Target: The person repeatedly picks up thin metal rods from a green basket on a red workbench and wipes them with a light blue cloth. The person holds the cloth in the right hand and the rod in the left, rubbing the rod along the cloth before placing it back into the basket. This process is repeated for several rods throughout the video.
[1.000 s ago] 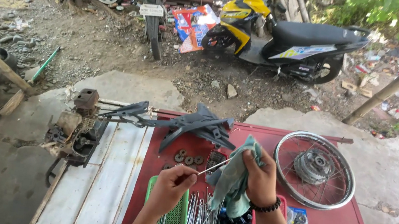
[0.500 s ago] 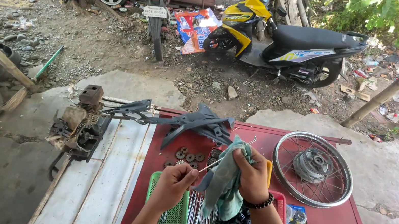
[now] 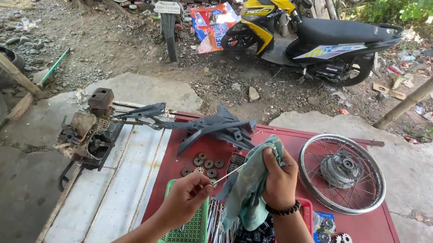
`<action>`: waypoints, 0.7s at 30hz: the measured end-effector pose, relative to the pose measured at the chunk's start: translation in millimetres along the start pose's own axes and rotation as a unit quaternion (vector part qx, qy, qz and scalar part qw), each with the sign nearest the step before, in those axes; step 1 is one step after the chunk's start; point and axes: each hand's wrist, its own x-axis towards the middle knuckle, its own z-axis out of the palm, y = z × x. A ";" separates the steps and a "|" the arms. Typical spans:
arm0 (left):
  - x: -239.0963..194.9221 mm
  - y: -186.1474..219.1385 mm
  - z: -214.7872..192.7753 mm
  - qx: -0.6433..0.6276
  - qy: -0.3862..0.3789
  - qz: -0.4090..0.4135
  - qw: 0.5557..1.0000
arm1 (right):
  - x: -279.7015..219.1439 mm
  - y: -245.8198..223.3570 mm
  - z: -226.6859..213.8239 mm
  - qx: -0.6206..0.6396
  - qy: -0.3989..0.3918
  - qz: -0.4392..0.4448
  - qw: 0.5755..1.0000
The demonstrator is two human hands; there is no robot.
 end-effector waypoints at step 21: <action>6.4 14.9 25.8 -0.184 0.136 0.053 0.972 | 7.5 -24.2 10.3 0.047 -0.045 -0.061 0.996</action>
